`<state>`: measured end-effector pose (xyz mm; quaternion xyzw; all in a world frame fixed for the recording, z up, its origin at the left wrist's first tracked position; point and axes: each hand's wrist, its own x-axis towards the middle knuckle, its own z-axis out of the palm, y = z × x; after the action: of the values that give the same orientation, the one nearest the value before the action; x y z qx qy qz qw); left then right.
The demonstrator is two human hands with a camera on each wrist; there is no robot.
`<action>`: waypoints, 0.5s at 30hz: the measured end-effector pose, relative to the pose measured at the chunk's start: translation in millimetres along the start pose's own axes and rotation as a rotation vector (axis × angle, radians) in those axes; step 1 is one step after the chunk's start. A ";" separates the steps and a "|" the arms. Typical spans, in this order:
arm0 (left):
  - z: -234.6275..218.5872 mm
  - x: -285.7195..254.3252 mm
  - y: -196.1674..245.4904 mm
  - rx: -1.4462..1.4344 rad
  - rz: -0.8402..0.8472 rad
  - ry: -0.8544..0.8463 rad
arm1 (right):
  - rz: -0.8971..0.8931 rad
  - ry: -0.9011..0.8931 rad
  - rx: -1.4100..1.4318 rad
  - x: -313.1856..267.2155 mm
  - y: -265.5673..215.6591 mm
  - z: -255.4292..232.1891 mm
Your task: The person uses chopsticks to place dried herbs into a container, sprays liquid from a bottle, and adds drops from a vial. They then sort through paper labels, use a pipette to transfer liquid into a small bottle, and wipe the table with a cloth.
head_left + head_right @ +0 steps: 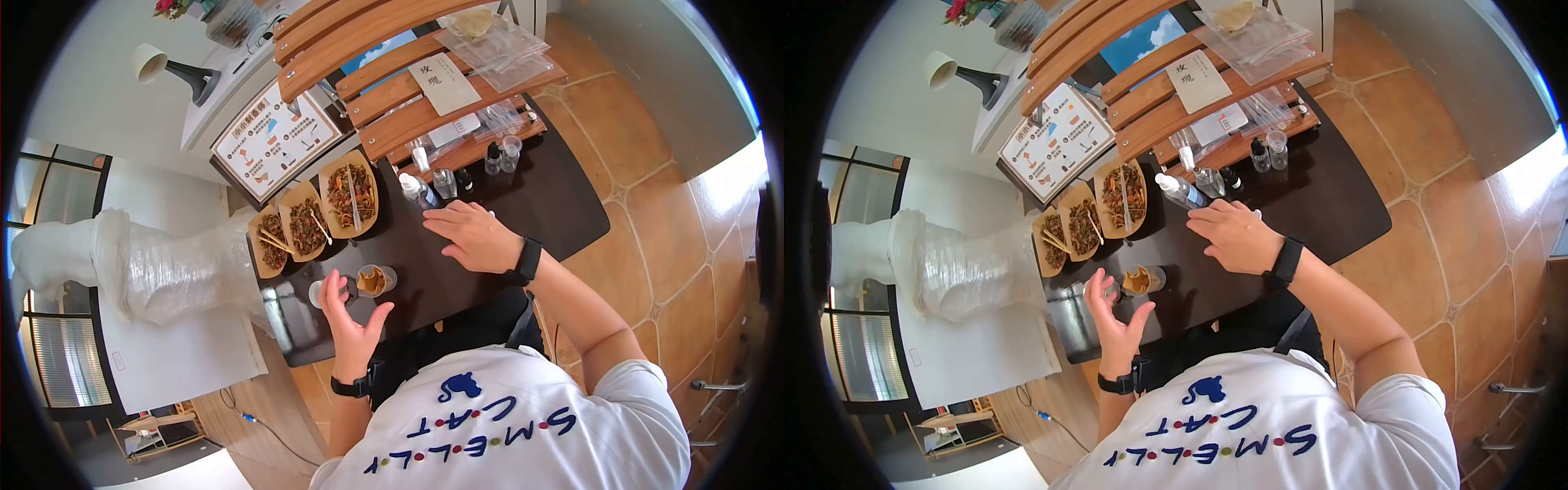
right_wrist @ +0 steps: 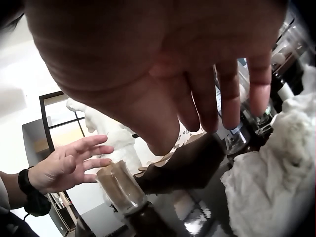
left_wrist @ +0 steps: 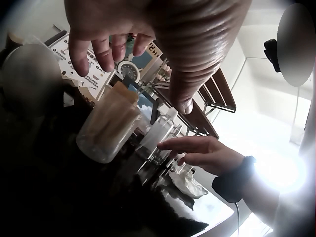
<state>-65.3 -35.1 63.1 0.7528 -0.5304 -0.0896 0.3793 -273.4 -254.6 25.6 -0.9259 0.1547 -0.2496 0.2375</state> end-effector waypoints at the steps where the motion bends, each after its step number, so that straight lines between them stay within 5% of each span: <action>1: -0.4 0.2 0.4 -0.006 -0.001 0.001 | -0.005 -0.002 0.004 1.7 0.1 3.7; 8: -2.8 -4.3 -5.5 -0.018 -0.006 0.013 | 0.046 -0.008 0.024 -1.6 -2.0 -8.6; 10: -4.9 -6.3 -10.1 -0.014 -0.001 0.016 | 0.036 0.124 0.115 -9.7 1.7 -23.4; 15: -5.9 -8.1 -11.9 -0.002 0.004 0.023 | 0.280 0.183 0.128 -30.2 21.6 -35.4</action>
<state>-56.8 -23.5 57.1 0.7525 -0.5275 -0.0807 0.3860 -321.0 -273.3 29.6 -0.8517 0.2870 -0.3064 0.3136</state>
